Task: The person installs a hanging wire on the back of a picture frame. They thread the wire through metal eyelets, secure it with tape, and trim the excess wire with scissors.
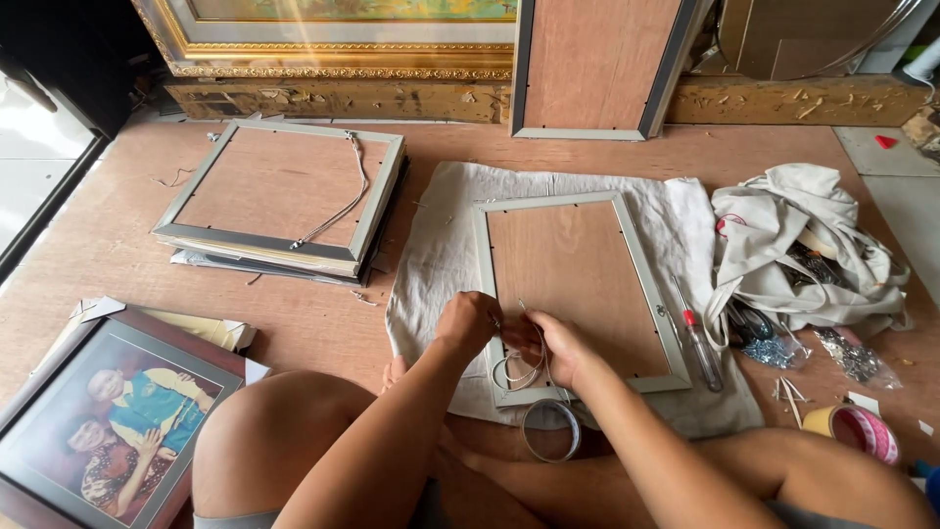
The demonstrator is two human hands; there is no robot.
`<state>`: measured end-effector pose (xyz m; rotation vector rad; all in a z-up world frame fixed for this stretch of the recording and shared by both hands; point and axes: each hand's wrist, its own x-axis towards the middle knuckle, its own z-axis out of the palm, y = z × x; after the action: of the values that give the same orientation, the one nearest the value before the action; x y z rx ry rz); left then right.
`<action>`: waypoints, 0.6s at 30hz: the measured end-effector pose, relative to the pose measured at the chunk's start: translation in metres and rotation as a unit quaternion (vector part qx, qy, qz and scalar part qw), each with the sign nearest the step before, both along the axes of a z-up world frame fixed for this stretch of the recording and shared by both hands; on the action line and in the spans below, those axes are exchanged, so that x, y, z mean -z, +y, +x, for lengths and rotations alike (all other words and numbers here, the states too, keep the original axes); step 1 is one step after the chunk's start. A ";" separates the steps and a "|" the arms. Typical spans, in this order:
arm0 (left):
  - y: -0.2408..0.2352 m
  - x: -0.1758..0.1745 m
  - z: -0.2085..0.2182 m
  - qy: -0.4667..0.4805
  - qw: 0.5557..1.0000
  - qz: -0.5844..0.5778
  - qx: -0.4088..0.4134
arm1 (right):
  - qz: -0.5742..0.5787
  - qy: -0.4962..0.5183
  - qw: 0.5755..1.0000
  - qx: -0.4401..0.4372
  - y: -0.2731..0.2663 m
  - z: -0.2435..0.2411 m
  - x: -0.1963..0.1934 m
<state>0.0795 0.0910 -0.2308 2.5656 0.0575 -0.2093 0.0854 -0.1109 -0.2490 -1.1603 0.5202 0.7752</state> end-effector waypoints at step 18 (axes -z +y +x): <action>-0.002 -0.013 -0.002 0.020 0.998 -0.026 -0.061 | -0.148 -0.203 0.968 -0.007 0.000 0.031 0.044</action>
<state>0.0776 0.0890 -0.2175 2.4955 0.2200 -0.2116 0.1160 -0.1107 -0.2932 -1.5568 0.2878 0.4599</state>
